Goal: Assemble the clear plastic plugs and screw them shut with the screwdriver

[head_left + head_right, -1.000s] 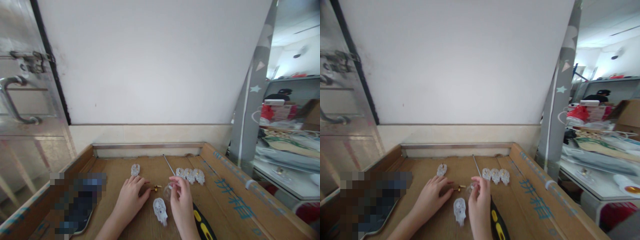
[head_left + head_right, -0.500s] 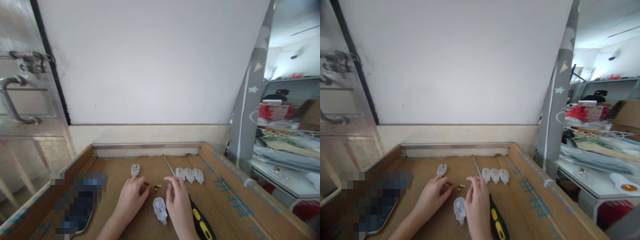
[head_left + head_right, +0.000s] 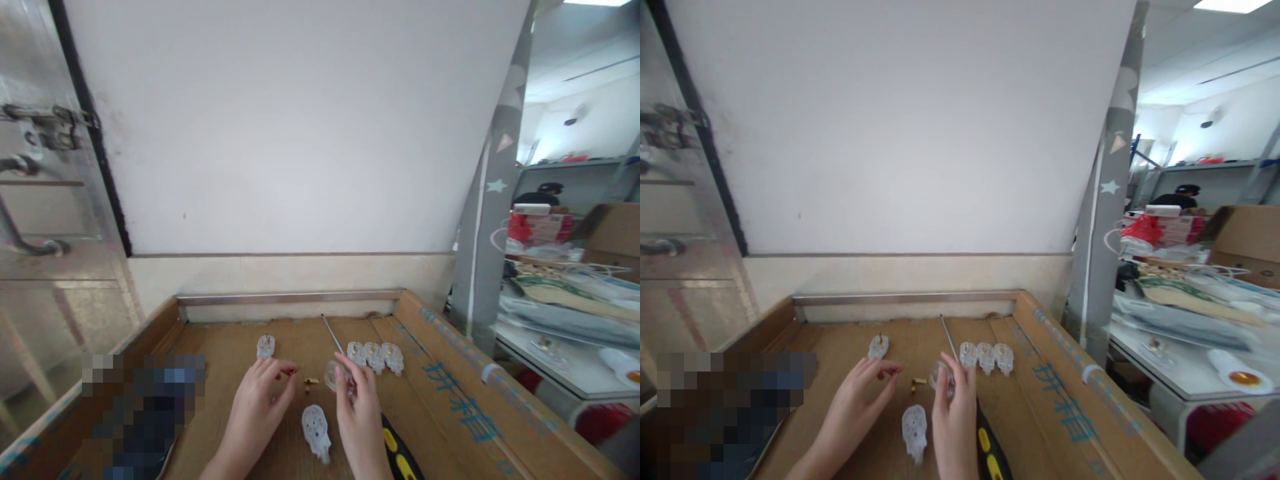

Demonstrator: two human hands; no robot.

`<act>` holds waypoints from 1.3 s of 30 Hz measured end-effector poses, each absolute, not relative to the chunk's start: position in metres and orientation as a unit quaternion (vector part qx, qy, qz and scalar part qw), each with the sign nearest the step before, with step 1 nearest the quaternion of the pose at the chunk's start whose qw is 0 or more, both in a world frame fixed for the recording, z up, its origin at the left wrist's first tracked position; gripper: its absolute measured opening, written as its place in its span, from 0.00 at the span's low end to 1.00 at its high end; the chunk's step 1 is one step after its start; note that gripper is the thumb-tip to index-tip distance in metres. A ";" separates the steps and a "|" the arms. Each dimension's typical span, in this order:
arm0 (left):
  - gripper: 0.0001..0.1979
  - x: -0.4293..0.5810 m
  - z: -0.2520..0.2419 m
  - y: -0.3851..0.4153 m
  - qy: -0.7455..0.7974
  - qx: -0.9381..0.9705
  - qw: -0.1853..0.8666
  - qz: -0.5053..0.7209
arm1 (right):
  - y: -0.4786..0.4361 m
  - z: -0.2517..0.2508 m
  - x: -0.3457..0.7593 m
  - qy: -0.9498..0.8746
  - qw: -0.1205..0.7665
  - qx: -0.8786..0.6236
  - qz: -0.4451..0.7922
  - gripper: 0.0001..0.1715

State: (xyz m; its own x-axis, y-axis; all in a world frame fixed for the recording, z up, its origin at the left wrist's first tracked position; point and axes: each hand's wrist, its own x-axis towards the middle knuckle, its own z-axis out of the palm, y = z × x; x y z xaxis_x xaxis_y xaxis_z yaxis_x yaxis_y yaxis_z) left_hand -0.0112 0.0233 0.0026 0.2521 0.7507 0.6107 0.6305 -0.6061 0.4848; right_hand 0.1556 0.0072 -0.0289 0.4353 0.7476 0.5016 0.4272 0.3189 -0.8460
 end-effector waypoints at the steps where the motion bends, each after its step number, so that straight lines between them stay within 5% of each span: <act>1: 0.06 -0.010 0.003 0.022 0.434 0.790 0.067 0.428 | 0.007 -0.029 0.155 -0.514 0.629 -0.565 0.144 0.22; 11: 0.04 -0.004 -0.002 0.022 0.412 0.816 0.053 0.402 | 0.007 -0.027 0.152 -0.490 0.640 -0.552 0.214 0.22; 21: 0.17 0.000 -0.003 0.017 0.415 0.797 0.015 0.439 | 0.010 -0.030 0.152 -0.494 0.636 -0.517 0.291 0.25; 25: 0.07 0.003 -0.005 0.016 0.389 0.825 0.002 0.409 | 0.010 -0.027 0.153 -0.485 0.632 -0.507 0.329 0.28; 34: 0.08 0.001 -0.004 0.017 0.400 0.831 -0.078 0.379 | 0.011 -0.025 0.149 -0.474 0.614 -0.495 0.392 0.29; 39: 0.07 0.004 -0.005 0.017 0.391 0.844 -0.036 0.365 | 0.009 -0.021 0.146 -0.442 0.620 -0.481 0.435 0.30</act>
